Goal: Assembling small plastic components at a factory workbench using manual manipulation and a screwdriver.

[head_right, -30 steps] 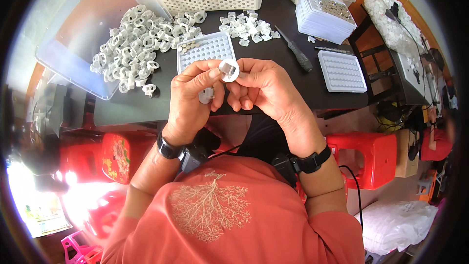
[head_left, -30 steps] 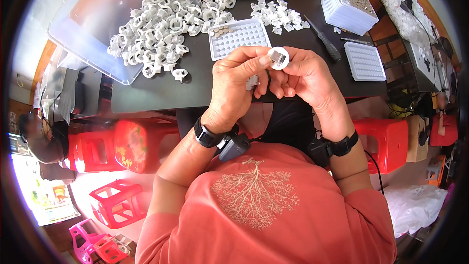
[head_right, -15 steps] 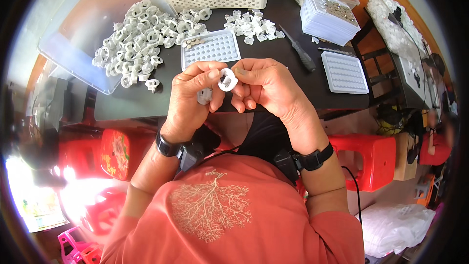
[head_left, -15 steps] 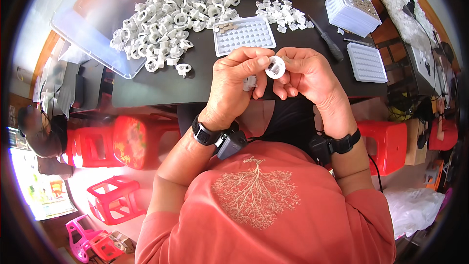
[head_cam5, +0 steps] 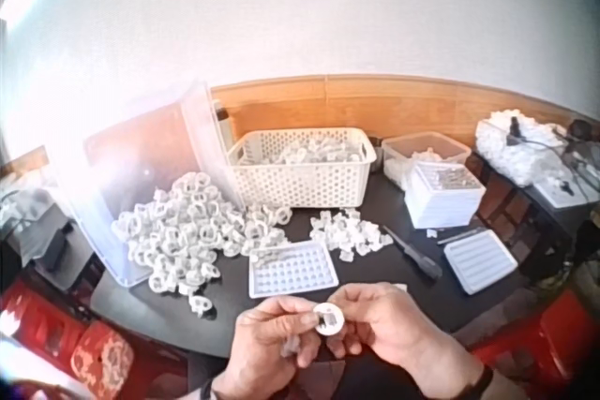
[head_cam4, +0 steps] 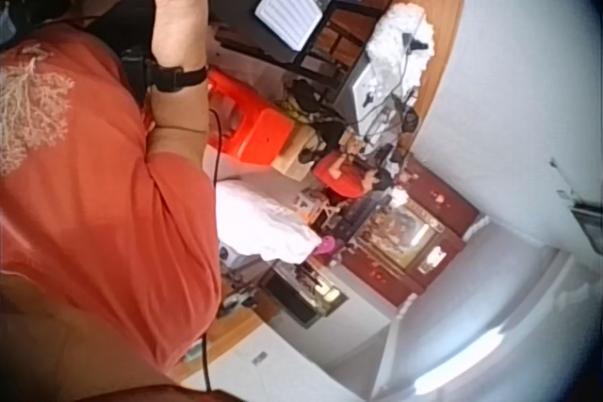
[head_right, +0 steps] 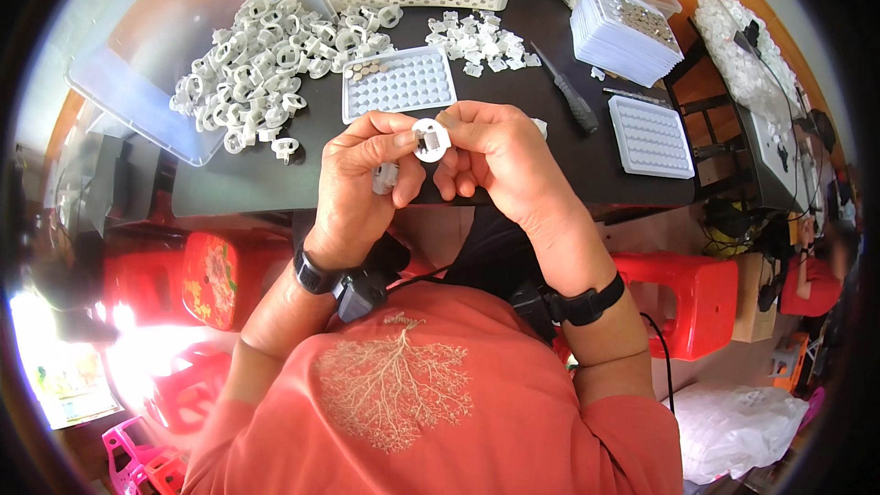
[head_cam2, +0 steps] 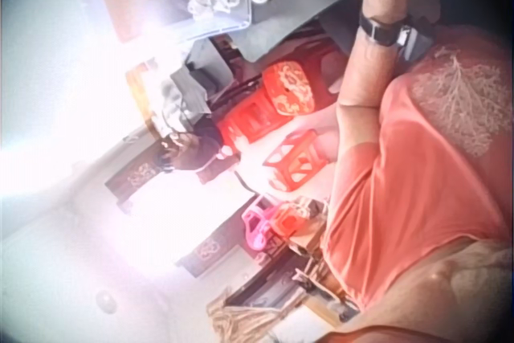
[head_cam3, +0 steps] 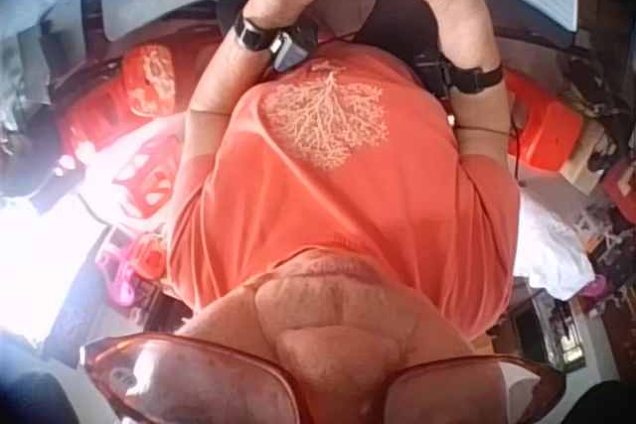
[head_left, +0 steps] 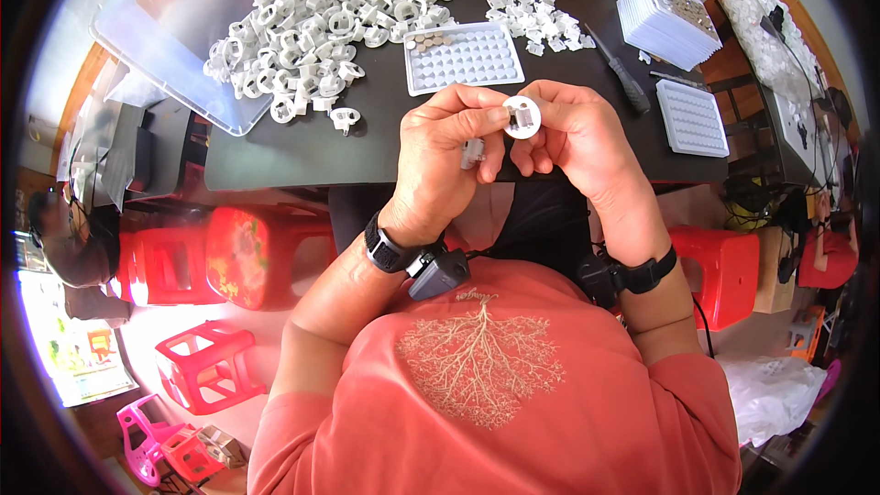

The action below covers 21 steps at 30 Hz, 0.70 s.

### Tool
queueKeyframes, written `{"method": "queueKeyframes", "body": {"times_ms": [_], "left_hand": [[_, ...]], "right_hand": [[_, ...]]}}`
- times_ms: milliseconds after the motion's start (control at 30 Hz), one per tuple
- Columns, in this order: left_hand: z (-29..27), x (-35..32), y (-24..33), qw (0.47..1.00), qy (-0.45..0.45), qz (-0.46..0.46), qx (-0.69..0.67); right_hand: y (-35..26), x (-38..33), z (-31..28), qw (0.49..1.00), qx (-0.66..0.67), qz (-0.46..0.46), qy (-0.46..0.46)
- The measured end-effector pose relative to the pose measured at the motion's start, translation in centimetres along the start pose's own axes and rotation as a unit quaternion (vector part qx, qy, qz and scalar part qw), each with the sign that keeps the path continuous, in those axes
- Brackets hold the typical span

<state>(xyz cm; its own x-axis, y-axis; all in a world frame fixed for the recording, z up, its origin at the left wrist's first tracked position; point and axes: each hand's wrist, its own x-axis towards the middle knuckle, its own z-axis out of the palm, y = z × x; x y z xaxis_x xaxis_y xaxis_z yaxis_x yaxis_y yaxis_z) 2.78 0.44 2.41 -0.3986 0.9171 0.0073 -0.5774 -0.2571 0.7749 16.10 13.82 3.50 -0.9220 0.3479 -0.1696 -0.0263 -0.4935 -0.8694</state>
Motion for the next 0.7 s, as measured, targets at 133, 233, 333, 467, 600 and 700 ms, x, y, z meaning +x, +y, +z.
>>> {"method": "queueKeyframes", "body": {"times_ms": [133,233,333,467,600,700], "left_hand": [[0.1,0.0,-0.1,0.998,0.058,0.013,-0.007],[0.2,-0.1,-0.1,0.998,0.07,0.011,0.003],[0.3,0.0,0.0,0.997,0.079,0.01,0.014],[0.3,0.1,-0.1,0.996,0.087,0.006,0.018],[0.4,0.0,0.4,0.997,0.071,-0.003,0.005],[0.1,0.0,0.5,0.999,0.047,-0.009,0.008]], "right_hand": [[1.0,-0.2,1.4,0.972,-0.122,-0.147,0.139],[1.0,-1.0,2.3,0.937,-0.195,-0.232,0.171],[1.0,-1.1,2.8,0.925,-0.24,-0.267,0.125],[0.8,-1.0,2.9,0.926,-0.24,-0.245,0.158],[0.7,-0.4,1.6,0.95,-0.201,-0.213,0.108],[0.7,-0.5,1.2,0.969,-0.147,-0.179,0.09]]}}
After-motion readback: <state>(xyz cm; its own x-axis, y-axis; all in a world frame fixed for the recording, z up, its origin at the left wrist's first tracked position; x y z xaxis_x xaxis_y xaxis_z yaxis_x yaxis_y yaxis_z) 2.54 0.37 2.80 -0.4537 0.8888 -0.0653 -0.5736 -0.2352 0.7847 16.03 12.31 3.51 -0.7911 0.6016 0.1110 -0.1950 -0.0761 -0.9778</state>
